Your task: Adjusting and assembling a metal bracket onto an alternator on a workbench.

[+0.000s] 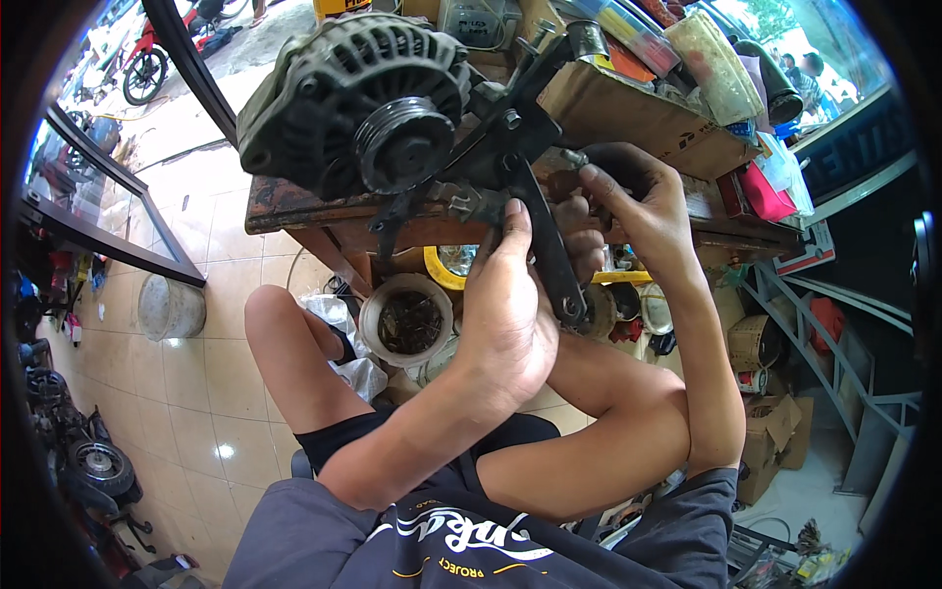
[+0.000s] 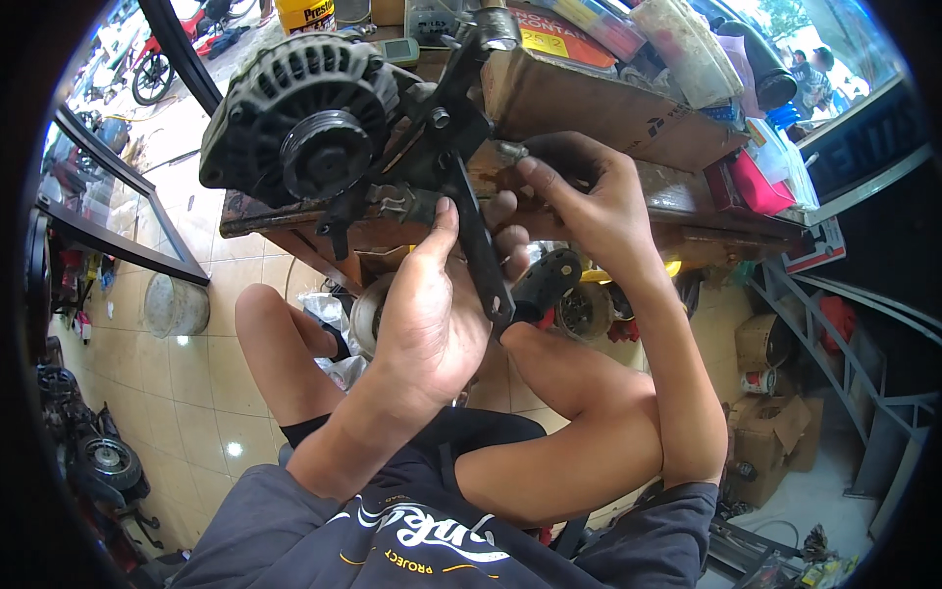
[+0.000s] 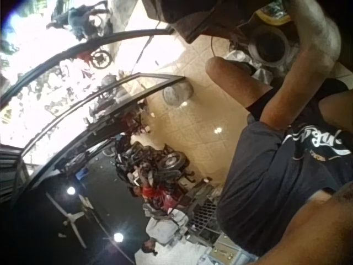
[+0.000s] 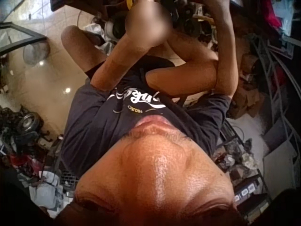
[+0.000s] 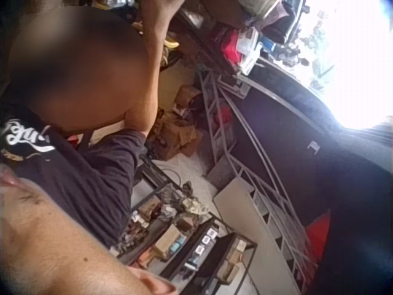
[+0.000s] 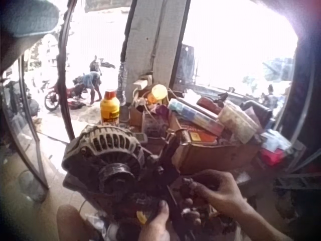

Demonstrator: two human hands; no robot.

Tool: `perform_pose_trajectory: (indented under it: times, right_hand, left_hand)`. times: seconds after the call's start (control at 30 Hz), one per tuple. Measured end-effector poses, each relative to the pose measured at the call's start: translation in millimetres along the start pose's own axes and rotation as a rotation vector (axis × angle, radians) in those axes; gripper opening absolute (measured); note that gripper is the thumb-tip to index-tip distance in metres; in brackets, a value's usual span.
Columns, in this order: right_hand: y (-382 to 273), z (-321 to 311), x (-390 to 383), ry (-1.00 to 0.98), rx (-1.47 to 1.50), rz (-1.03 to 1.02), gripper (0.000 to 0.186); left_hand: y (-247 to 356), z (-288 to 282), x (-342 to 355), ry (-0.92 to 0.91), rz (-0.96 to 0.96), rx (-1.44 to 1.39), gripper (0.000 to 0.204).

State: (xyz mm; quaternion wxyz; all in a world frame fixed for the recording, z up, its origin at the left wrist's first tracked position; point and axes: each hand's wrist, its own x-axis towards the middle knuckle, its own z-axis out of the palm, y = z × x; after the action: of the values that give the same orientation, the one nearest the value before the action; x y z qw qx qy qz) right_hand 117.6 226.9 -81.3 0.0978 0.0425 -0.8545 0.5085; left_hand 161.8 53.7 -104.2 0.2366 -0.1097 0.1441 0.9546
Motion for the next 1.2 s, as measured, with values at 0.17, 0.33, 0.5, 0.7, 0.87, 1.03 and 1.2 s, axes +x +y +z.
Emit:
perform_pose_trajectory:
  times: [0.17, 0.33, 0.5, 0.7, 0.87, 1.03, 1.2]
  right_hand:
    - [-65.9, 24.2, -43.4, 0.501, -0.277, -0.481, 0.023]
    - [-130.9, 78.8, -0.7, 0.101, -0.384, -1.114, 0.032]
    - [-131.2, 168.2, 61.9, -0.101, -0.456, -0.979, 0.035]
    - [-136.2, 158.4, 60.0, -0.104, -0.387, -0.872, 0.028]
    - [-130.1, 162.7, 65.3, -0.076, -0.321, -0.890, 0.030]
    - [-139.3, 153.9, 60.2, -0.118, -0.284, -0.853, 0.028]
    - [-133.7, 150.9, 70.0, -0.161, -0.175, -0.948, 0.024]
  left_hand:
    - [60.3, -29.7, 4.6, -0.192, -0.386, 0.135, 0.042]
    - [69.4, -10.9, -30.6, -0.245, -0.193, 0.111, 0.034]
    - [68.9, -31.4, -10.8, -0.316, -0.403, 0.165, 0.037]
    - [66.0, -23.8, -23.0, -0.166, -0.398, 0.253, 0.025]
    - [46.1, -44.9, -48.7, -0.107, -0.442, 0.209, 0.026]
    - [1.1, -98.1, -79.6, 0.062, -0.247, 0.506, 0.022]
    - [10.4, -151.5, -95.1, 0.337, 0.270, 0.593, 0.021]
